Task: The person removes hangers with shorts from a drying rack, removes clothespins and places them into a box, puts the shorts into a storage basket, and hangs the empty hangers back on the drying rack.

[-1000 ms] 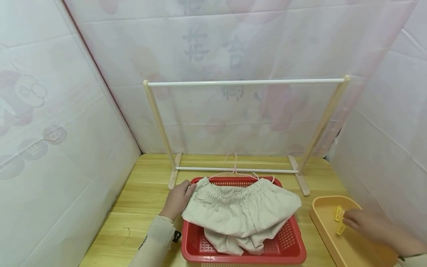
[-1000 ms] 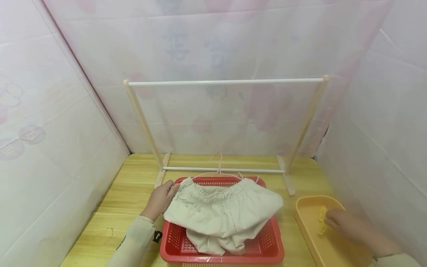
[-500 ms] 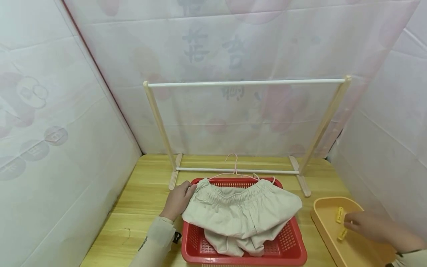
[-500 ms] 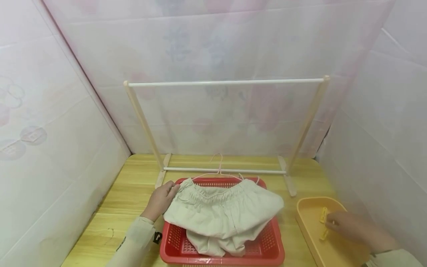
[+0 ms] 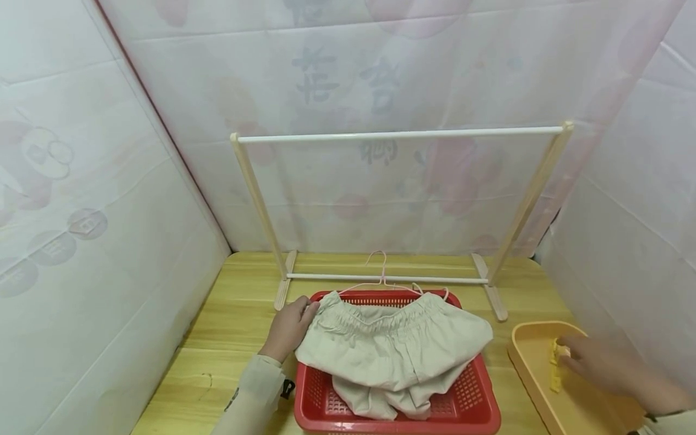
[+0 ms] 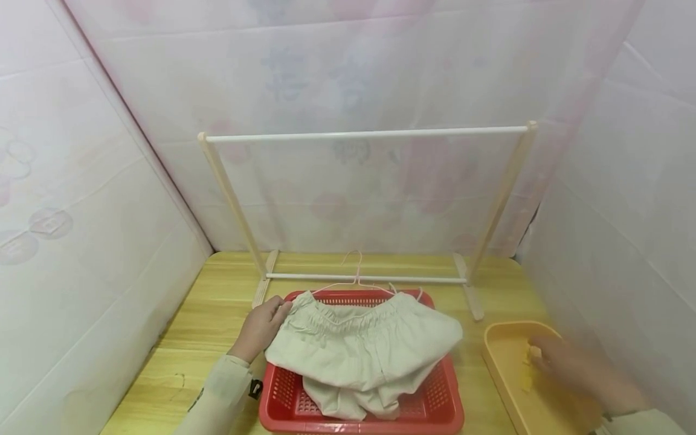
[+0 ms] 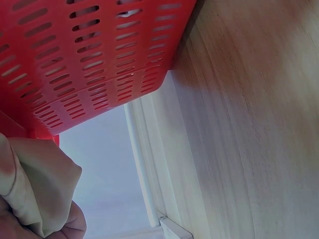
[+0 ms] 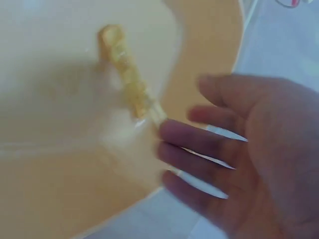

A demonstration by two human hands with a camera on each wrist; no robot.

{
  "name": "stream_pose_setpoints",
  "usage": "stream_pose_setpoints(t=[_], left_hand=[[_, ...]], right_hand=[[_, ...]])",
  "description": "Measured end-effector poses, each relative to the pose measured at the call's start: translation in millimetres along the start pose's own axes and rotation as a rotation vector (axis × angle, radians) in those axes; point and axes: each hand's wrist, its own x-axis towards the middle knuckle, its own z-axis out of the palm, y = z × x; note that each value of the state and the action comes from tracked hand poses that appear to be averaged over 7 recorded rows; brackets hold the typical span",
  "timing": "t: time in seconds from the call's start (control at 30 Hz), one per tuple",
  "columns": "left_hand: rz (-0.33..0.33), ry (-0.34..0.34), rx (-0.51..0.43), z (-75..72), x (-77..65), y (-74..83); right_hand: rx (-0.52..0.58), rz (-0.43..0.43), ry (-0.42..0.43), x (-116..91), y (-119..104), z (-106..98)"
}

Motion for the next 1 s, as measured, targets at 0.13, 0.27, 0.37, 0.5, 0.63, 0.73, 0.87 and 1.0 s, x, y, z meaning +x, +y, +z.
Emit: stream_pose_setpoints(t=[0.13, 0.27, 0.37, 0.5, 0.63, 0.73, 0.87, 1.0], left_hand=[[0.004, 0.009, 0.015, 1.2, -2.3, -0.2], [0.001, 0.012, 0.017, 1.6, -3.6, 0.5], [0.003, 0.011, 0.017, 1.8, -2.1, 0.2], [0.008, 0.022, 0.009, 3.0, 0.3, -0.5], [0.005, 0.017, 0.000, 3.6, 1.4, -2.0], [-0.002, 0.005, 0.002, 5.1, 0.4, -3.9], [-0.003, 0.021, 0.025, 5.5, -0.3, -6.1], [0.008, 0.027, 0.026, 5.0, 1.0, -6.5]], right_hand=[[-0.039, 0.067, 0.150, 16, -33, -13], [0.059, 0.053, 0.349, 40, -82, -20], [0.175, -0.049, 0.542, 63, -116, -15], [0.301, -0.084, 0.586, 91, -145, -2], [0.333, -0.075, 0.531, 115, -155, 20], [0.295, -0.078, 0.551, 124, -159, 33], [0.260, -0.032, 0.592, 128, -166, 40], [0.263, 0.052, 0.563, 126, -172, 38]])
